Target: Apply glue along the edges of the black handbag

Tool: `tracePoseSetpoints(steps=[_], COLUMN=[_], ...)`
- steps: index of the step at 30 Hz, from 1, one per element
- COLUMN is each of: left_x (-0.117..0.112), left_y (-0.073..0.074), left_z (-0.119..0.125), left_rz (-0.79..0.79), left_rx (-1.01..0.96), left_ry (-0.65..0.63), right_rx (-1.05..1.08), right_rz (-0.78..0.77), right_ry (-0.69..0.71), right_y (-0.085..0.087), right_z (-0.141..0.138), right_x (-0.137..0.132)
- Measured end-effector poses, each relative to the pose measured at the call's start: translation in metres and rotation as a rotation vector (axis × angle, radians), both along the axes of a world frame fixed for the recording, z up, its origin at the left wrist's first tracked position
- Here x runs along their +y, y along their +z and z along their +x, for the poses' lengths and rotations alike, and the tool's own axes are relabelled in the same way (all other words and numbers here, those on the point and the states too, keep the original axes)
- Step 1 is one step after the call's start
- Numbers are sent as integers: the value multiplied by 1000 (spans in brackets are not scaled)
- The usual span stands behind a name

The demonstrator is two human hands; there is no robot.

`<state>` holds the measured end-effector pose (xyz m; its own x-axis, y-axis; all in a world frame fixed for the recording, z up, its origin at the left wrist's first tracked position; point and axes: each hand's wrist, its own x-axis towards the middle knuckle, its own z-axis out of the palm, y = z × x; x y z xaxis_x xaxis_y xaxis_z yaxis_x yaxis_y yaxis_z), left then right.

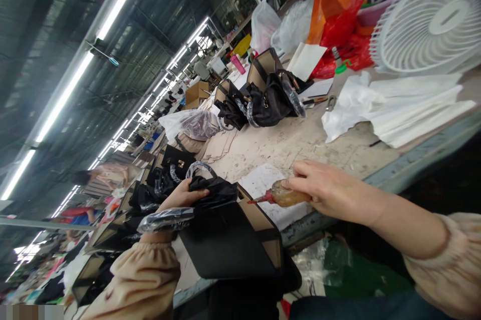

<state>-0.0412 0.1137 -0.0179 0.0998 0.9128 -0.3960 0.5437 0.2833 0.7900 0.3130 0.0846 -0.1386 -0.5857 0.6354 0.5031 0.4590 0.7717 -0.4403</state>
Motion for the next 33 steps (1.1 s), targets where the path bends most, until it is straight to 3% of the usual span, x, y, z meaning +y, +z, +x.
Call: tracePoseSetpoints(steps=[9, 19, 33], left_x=[3, 1, 5], left_y=[0, 2, 1], left_z=[-1, 6, -4], left_rz=[23, -9, -29], left_rx=[46, 52, 174], left_ry=[-26, -6, -71], right_rx=[-80, 23, -87], right_rz=[-88, 8, -134], right_ry=[37, -31, 13], right_y=[0, 11, 2], right_z=[4, -7, 2], right_x=[-3, 1, -7])
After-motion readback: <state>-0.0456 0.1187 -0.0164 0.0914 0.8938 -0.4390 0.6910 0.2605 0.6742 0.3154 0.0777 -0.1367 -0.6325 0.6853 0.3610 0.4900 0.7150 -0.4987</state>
